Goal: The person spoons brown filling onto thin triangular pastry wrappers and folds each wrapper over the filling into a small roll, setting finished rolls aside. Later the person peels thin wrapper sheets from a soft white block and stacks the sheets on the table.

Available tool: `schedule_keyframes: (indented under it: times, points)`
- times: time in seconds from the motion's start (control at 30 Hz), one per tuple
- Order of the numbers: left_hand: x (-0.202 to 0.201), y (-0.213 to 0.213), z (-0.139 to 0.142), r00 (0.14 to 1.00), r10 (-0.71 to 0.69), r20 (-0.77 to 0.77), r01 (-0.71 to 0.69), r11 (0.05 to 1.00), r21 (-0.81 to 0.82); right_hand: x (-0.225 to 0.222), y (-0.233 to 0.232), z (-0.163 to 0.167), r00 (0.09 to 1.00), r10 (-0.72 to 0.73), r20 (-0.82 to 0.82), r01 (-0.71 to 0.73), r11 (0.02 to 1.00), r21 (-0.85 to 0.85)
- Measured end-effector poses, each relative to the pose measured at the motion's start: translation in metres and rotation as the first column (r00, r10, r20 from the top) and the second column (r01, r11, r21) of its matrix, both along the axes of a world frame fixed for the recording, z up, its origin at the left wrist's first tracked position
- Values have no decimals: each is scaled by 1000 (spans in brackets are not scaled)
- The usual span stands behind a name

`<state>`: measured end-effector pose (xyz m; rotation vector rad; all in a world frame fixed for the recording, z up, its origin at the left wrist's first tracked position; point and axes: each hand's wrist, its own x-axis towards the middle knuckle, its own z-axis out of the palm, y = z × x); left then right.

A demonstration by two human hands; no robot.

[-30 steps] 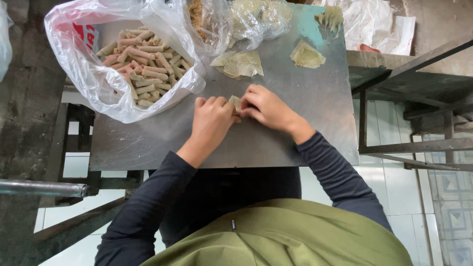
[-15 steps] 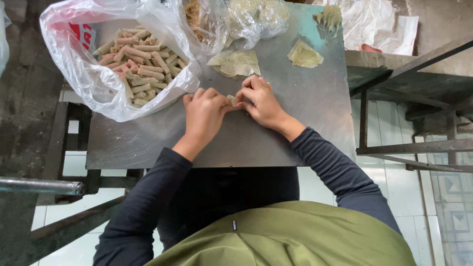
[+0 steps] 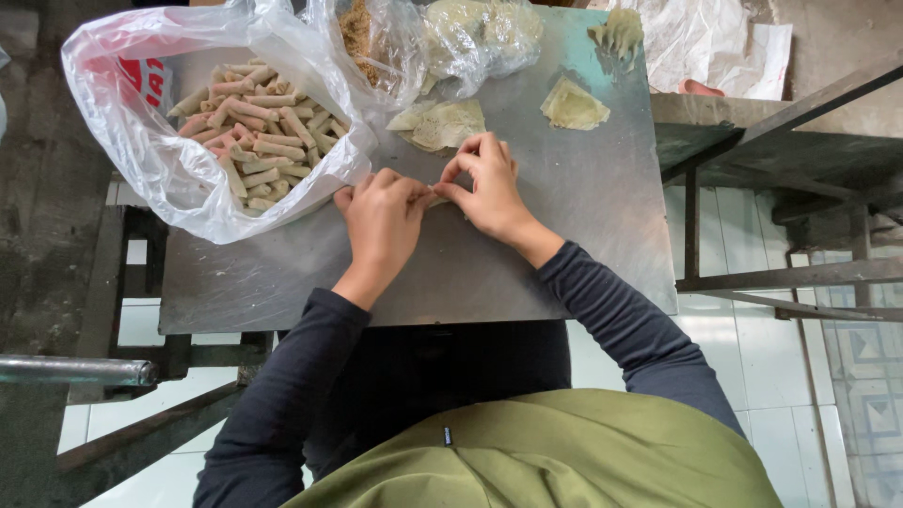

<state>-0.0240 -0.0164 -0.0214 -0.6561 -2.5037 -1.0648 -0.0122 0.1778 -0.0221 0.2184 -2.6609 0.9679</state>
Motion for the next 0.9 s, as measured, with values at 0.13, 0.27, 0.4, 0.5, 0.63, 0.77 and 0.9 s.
schedule_keyframes:
  times: [0.13, 0.27, 0.4, 0.5, 0.63, 0.77, 0.9]
  points:
    - [4, -5, -2, 958, -76, -275, 15, 976, -216, 7, 8, 7, 988, 147, -44, -138, 978, 157]
    - [3, 1, -8, 973, -16, -230, -14, 991, -130, 11, 4, 5, 984, 104, -142, -69, 970, 233]
    - [-4, 14, -20, 985, 146, -88, -149, 988, -37, 4, -15, -7, 986, -113, -122, 130, 981, 146]
    - [-18, 25, -29, 970, 234, -65, -236, 971, -37, -13, -23, -14, 975, -207, -74, 215, 970, 110]
    - [-40, 36, -30, 964, 254, -83, -254, 967, 7, -32, -29, -20, 959, -224, -174, 257, 945, 200]
    - [-43, 31, -24, 979, 156, -130, -150, 987, 53, -43, -8, -18, 945, -237, -225, 256, 965, 57]
    - [-33, 15, -13, 996, 25, -88, -22, 999, 33, -47, 69, 3, 907, -269, -325, 257, 963, -82]
